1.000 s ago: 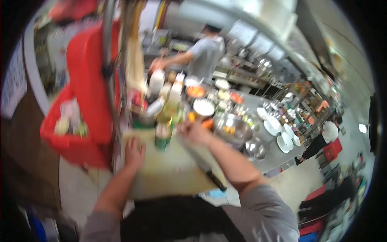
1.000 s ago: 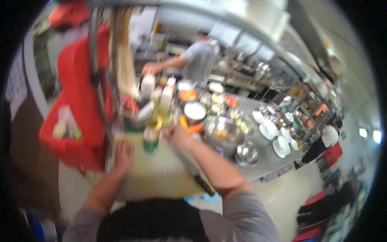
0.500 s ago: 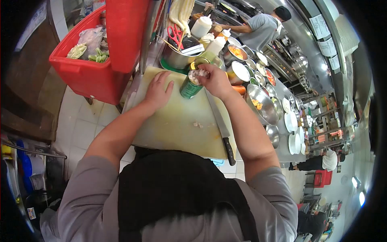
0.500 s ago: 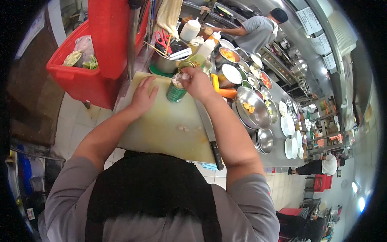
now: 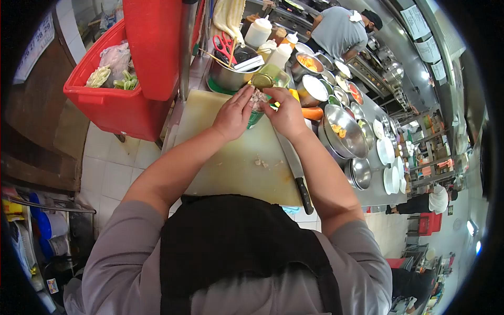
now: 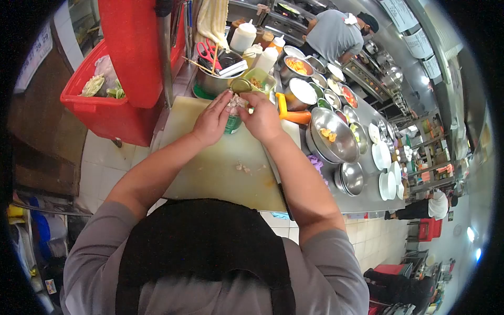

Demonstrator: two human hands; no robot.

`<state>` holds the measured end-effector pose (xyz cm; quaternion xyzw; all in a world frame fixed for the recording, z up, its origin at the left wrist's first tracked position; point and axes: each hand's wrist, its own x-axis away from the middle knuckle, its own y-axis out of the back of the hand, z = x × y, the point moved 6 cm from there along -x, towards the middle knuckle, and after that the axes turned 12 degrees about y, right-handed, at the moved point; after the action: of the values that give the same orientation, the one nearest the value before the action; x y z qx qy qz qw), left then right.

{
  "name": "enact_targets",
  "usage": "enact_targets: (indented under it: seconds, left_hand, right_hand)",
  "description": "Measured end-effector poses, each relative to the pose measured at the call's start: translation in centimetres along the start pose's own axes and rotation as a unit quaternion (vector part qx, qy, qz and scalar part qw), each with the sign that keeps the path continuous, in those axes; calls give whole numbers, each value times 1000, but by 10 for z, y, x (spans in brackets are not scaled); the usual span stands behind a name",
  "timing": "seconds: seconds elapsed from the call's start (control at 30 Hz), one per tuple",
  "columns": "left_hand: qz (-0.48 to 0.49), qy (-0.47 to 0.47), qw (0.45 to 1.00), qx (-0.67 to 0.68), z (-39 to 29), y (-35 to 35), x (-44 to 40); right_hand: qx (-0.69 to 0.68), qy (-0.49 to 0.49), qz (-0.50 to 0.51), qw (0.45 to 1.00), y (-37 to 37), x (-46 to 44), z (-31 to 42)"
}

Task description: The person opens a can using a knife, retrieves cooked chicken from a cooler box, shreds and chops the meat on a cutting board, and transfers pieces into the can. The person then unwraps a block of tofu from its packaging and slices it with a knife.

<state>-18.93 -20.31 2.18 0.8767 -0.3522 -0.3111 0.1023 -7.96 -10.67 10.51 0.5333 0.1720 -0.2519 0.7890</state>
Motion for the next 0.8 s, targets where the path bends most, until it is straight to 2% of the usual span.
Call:
enact_targets:
  seconds: [0.07,0.2,0.27,0.3,0.37,0.47,0.57,0.67,0.77,0.8]
  left_hand:
    - [5,1,1000,-2,0,-1,1]
    - [-6,-8,1000,-16,-4,3,3]
    - [-27,-33,999,-12,0,8,4]
    - [-37,-35,998,-27,2,13,8]
    - [-19,-6,1000,-18,3,27,17]
    - [-7,54,998,-44,13,36,33]
    - [-4,70,996,-55,20,36,44]
    - [-3,84,995,-57,19,39,50]
    - [-18,70,994,-78,23,50,53]
    - [-23,72,994,-78,24,53,55]
  right_hand:
    - [6,-27,-2,1000,-4,8,-14]
    - [49,57,-22,997,1,16,0]
    - [51,46,-43,997,13,27,4]
    - [27,-26,18,999,15,38,6]
    - [-45,-58,217,973,-13,80,-13]
    - [-38,58,269,961,-34,119,3]
    - [0,94,242,966,-39,130,14]
    - [34,67,298,951,-38,142,2]
    - [-1,-29,278,960,-15,149,-19]
    - [-29,-94,255,962,-10,152,-27]
